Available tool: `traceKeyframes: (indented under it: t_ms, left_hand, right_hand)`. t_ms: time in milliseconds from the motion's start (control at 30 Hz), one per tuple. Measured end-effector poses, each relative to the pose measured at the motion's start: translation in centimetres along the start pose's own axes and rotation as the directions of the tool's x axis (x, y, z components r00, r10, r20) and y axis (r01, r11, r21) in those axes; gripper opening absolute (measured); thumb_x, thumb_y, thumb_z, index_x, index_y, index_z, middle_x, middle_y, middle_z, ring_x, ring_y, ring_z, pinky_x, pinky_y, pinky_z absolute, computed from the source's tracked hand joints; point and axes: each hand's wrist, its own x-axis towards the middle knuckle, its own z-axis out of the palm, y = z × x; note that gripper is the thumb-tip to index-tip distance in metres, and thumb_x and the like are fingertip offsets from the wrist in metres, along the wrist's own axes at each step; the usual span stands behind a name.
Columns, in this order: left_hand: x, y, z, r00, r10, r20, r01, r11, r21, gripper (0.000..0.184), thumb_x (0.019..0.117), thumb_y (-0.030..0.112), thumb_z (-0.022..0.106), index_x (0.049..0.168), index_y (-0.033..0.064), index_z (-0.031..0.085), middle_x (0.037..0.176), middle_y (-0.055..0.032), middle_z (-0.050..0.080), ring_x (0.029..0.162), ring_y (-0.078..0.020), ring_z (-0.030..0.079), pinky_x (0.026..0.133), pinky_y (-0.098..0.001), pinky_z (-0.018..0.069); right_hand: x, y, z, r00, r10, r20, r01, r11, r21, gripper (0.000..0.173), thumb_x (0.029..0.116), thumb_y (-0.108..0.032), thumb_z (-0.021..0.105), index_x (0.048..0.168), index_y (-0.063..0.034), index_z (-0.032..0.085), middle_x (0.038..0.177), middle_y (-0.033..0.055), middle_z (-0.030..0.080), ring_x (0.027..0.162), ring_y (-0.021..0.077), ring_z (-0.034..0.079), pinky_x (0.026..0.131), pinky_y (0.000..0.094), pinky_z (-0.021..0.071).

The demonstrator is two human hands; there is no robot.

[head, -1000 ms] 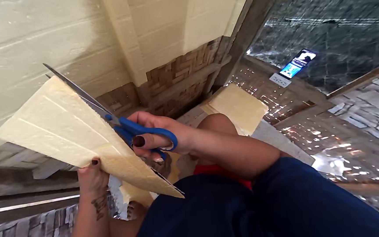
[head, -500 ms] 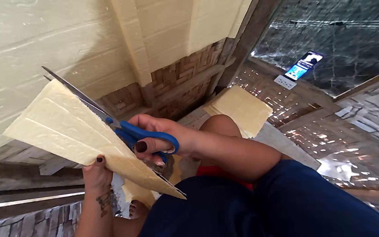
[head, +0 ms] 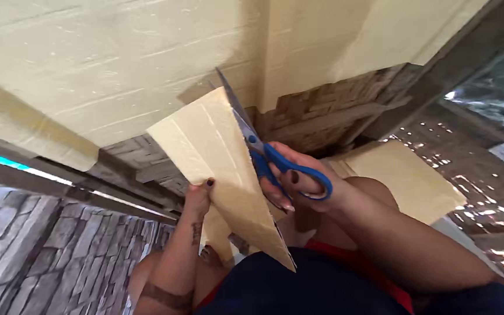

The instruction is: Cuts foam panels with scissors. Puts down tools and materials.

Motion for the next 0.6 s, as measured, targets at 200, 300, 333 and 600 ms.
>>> traceKeyframes:
  t_ms: [200, 300, 333, 600]
  left_hand:
    - [0.3, -0.6, -0.3, 0.999, 0.008, 0.045, -0.006, 0.999, -0.04, 0.063, 0.0662, 0.035, 0.096, 0.111, 0.0084, 0.06, 0.089, 0.0023, 0.075, 0.082, -0.0091, 0.073, 0.078, -0.0313, 0.063]
    - [0.4, -0.8, -0.3, 0.998, 0.024, 0.057, -0.021, 0.999, -0.045, 0.063, 0.0658, 0.037, 0.096, 0.11, 0.0082, 0.062, 0.09, 0.0015, 0.076, 0.083, -0.0094, 0.073, 0.079, -0.0314, 0.063]
    - [0.5, -0.9, -0.4, 0.998, 0.028, 0.061, -0.025, 0.999, -0.044, 0.064, 0.0656, 0.038, 0.096, 0.11, 0.0083, 0.062, 0.09, 0.0017, 0.076, 0.083, -0.0094, 0.073, 0.079, -0.0314, 0.063]
    - [0.6, -1.3, -0.4, 0.994, 0.049, 0.096, -0.041, 0.995, -0.087, 0.059, 0.0667, 0.039, 0.095, 0.109, 0.0101, 0.064, 0.091, 0.0007, 0.076, 0.084, -0.0101, 0.074, 0.08, -0.0324, 0.063]
  right_hand:
    - [0.0, 0.2, -0.3, 0.999, -0.023, 0.023, 0.022, 1.0, 0.021, 0.057, 0.0863, -0.057, 0.075, 0.124, -0.02, 0.052, 0.079, -0.0028, 0.066, 0.062, 0.0036, 0.063, 0.056, 0.0162, 0.0533]
    - [0.0, 0.2, -0.4, 0.999, -0.028, 0.036, 0.027, 0.999, 0.035, 0.057, 0.0878, -0.057, 0.073, 0.124, -0.0188, 0.051, 0.081, -0.0026, 0.065, 0.064, 0.0034, 0.063, 0.057, 0.0155, 0.053]
    - [0.0, 0.1, -0.3, 0.999, -0.024, 0.031, 0.023, 0.999, 0.037, 0.056, 0.0873, -0.056, 0.074, 0.122, -0.0189, 0.051, 0.08, -0.0027, 0.065, 0.063, 0.003, 0.062, 0.056, 0.015, 0.0526]
    - [0.1, 0.0, 0.3, 0.999, -0.02, -0.035, 0.022, 0.998, 0.059, 0.057, 0.0846, -0.054, 0.078, 0.12, -0.0181, 0.051, 0.073, -0.0041, 0.062, 0.057, 0.0005, 0.058, 0.051, 0.0129, 0.0495]
